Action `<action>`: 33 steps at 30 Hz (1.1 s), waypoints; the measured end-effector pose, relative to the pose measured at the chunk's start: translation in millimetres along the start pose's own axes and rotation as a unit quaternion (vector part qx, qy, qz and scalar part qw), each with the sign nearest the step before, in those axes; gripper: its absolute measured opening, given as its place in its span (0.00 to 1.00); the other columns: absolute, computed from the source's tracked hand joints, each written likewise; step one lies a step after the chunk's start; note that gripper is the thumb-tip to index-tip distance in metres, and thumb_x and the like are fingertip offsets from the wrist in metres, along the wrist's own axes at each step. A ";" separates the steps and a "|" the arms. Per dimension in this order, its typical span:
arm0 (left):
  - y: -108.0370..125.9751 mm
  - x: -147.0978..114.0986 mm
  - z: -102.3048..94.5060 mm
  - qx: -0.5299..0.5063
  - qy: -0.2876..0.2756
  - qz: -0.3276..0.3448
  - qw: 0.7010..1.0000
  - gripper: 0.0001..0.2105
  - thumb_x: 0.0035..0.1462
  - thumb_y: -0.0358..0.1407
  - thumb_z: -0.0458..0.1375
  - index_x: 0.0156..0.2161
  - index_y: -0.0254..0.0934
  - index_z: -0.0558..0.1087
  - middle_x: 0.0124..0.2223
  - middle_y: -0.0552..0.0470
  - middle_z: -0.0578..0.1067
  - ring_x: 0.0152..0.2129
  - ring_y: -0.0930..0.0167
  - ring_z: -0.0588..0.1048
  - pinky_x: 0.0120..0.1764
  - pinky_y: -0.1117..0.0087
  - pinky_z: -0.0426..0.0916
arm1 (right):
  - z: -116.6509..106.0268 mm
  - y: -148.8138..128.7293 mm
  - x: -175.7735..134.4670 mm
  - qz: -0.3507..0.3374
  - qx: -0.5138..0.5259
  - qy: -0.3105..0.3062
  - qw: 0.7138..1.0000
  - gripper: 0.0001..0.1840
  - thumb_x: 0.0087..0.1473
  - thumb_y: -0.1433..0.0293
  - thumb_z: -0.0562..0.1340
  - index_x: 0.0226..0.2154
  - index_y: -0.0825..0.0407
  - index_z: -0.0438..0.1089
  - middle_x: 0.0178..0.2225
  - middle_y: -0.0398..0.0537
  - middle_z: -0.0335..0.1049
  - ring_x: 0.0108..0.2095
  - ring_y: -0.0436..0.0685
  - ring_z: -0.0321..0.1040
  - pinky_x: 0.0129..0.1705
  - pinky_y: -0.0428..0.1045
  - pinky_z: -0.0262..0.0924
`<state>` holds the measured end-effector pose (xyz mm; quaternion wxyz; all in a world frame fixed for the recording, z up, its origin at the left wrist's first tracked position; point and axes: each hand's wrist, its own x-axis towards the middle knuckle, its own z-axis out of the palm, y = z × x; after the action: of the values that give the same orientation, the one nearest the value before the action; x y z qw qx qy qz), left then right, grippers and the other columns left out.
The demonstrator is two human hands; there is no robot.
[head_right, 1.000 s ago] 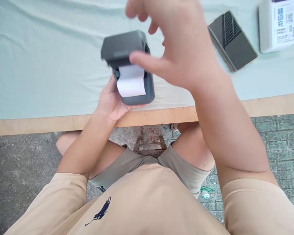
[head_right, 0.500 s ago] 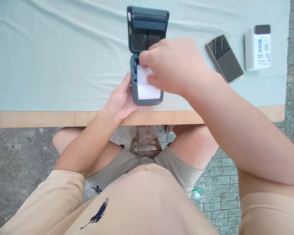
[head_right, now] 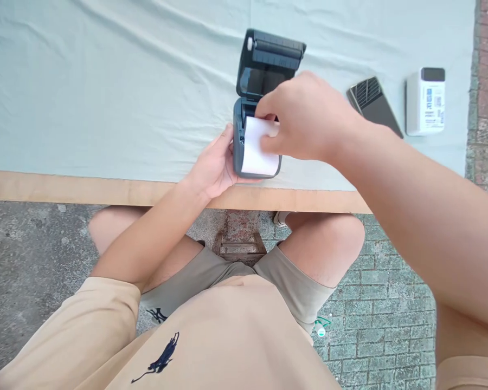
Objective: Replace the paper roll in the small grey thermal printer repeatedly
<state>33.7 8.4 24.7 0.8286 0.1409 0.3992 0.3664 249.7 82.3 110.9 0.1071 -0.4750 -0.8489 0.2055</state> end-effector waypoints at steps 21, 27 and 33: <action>8.7 3.1 2.2 -0.012 0.009 -0.015 1.000 0.32 0.94 0.57 0.44 0.88 0.51 0.72 0.79 0.44 0.88 0.83 0.43 0.82 0.77 0.29 0.85 | 30.0 80.7 -190.0 0.317 0.174 0.221 0.906 0.21 0.54 0.51 0.82 0.49 0.34 0.85 0.48 0.49 0.89 0.32 0.62 0.74 0.29 0.59 0.65; 9.5 3.5 -0.5 -0.008 -0.002 -0.012 1.000 0.35 0.93 0.61 0.43 0.86 0.48 0.75 0.77 0.43 0.90 0.81 0.42 0.83 0.75 0.31 0.87 | 26.0 131.7 -144.3 0.269 0.160 0.224 0.923 0.33 0.46 0.52 0.93 0.51 0.32 0.84 0.37 0.41 0.78 0.32 0.59 0.66 0.34 0.59 0.64; 8.2 -0.6 -2.1 0.009 0.010 -0.016 1.000 0.32 0.93 0.58 0.45 0.85 0.51 0.76 0.77 0.45 0.90 0.81 0.44 0.85 0.74 0.32 0.88 | 19.2 109.8 -127.5 0.239 0.181 0.261 0.917 0.33 0.42 0.36 0.91 0.38 0.34 0.83 0.37 0.47 0.82 0.36 0.66 0.73 0.46 0.69 0.75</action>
<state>27.8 13.5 28.0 0.8292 0.1383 0.4126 0.3508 393.3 20.1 46.0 0.3570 -0.6734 -0.5998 0.2436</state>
